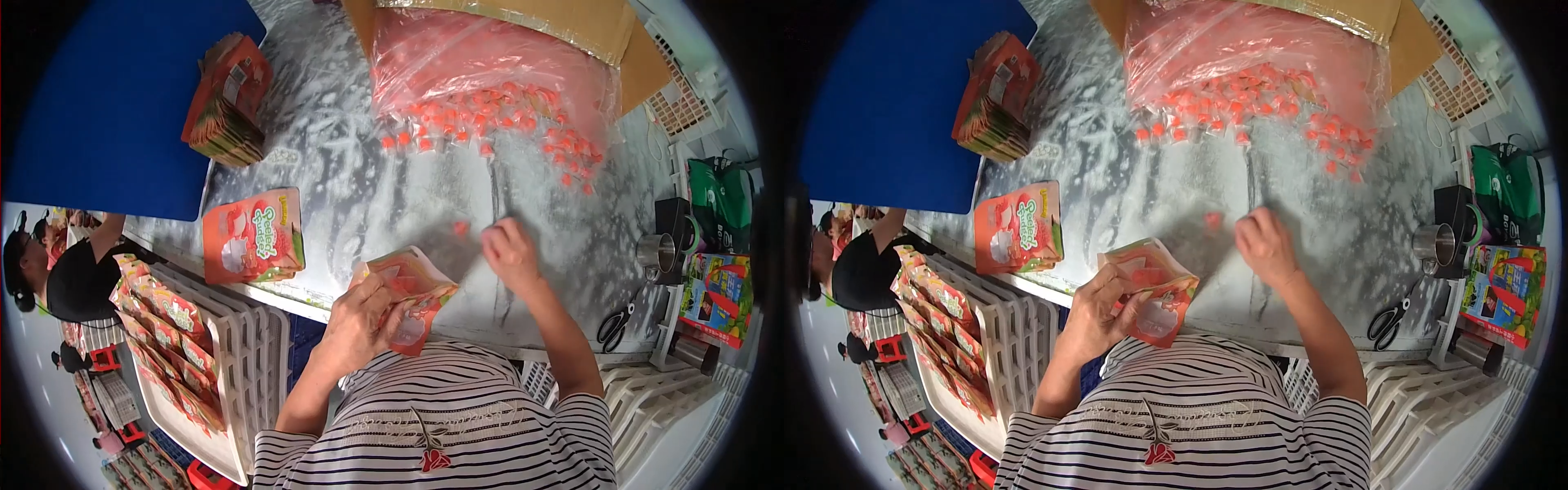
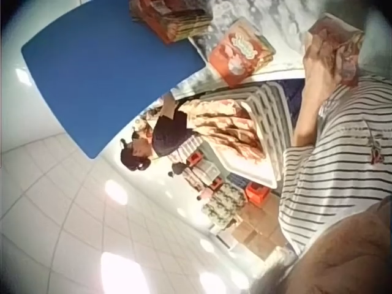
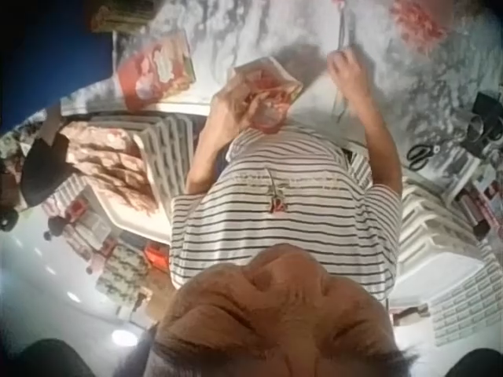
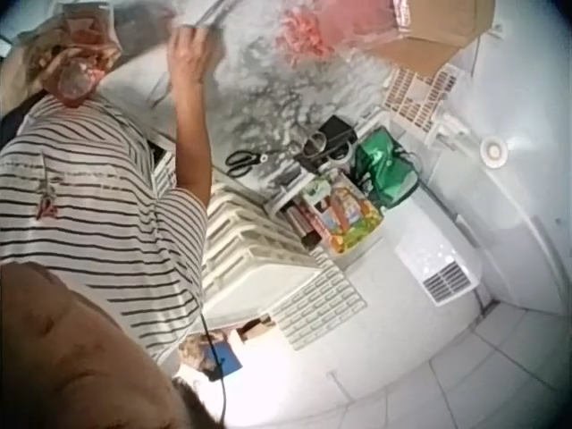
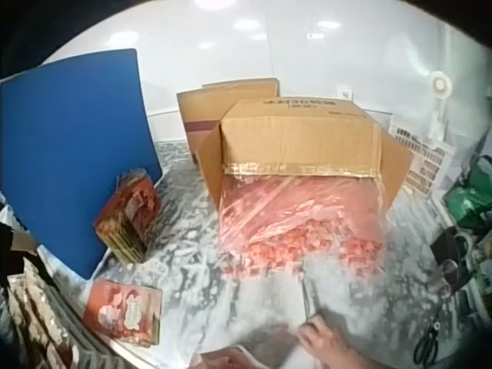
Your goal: Packing individual gummy candies into plastic pouches.
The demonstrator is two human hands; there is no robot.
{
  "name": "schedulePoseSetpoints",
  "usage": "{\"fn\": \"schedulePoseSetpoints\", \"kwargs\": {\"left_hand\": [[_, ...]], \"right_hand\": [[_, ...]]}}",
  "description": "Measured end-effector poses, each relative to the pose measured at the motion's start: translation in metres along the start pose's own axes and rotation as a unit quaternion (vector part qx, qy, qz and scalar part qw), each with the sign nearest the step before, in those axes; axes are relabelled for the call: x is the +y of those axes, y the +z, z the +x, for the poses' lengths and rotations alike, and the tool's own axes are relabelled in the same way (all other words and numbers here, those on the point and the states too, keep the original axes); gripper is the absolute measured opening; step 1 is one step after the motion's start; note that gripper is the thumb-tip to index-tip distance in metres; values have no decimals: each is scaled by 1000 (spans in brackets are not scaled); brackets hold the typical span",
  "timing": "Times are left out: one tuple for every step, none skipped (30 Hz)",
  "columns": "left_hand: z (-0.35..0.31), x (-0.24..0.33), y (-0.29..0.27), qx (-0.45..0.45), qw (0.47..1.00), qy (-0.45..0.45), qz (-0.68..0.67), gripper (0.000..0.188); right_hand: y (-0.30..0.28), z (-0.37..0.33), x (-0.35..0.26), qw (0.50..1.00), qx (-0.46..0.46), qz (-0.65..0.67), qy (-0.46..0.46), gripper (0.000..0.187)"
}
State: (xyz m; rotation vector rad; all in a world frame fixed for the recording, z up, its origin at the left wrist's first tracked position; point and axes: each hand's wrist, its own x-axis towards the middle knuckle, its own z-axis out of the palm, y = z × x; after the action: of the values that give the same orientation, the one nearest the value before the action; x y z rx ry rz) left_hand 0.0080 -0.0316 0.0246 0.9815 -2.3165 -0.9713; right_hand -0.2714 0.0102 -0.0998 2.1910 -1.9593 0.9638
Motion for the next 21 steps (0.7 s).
{"fn": "schedulePoseSetpoints", "kwargs": {"left_hand": [[2,1,1,1,1000,-4,-1,10],[3,2,1,-2,1000,-2,6,10],[3,2,2,-5,1000,1,13,10],[5,1,3,-13,1000,1,14,11],[5,0,3,-11,1000,-4,14,11],[4,-2,5,-14,1000,1,15,11],[2,-1,3,-14,1000,4,20,11],[2,1,3,-13,1000,3,20,11],[2,2,3,-12,1000,12,26,11],[2,3,4,-9,999,23,33,11],[5,5,5,-9,999,25,33,11],[8,7,7,-7,999,40,16,12],[9,10,7,-3,999,54,2,14],[9,12,7,-2,999,53,5,14],[9,13,8,-7,998,64,5,15],[8,11,7,-9,997,73,6,17],[6,10,5,-5,998,70,9,17],[4,8,2,-7,999,41,4,17],[3,6,2,-10,1000,15,-4,16],[3,4,3,-9,1000,15,-5,16],[2,2,4,11,1000,16,-17,16]], "right_hand": [[-3,3,3,1000,-4,2,-1,16],[-6,6,5,990,9,94,100,13],[-8,8,7,962,21,184,199,10],[-10,8,8,908,17,265,324,6],[-20,19,-3,908,13,266,324,6],[-37,38,-24,860,24,357,365,7],[-52,53,-42,800,34,446,400,7],[-58,58,-49,777,21,504,376,8],[-62,65,-64,776,20,505,377,8],[-63,73,-83,765,36,539,349,8],[-60,80,-97,754,54,570,321,10],[-52,84,-106,754,55,570,320,10],[-42,88,-115,838,71,495,219,12],[-36,90,-120,902,87,408,112,15],[-36,88,-116,937,41,345,20,21],[-36,86,-122,941,-13,338,25,21],[-39,79,-129,942,-67,328,29,22],[-39,75,-133,941,-69,330,25,22],[-41,68,-132,953,-74,294,12,22],[-42,63,-132,963,-79,258,0,23],[-43,58,-133,963,-80,256,-1,23]]}}
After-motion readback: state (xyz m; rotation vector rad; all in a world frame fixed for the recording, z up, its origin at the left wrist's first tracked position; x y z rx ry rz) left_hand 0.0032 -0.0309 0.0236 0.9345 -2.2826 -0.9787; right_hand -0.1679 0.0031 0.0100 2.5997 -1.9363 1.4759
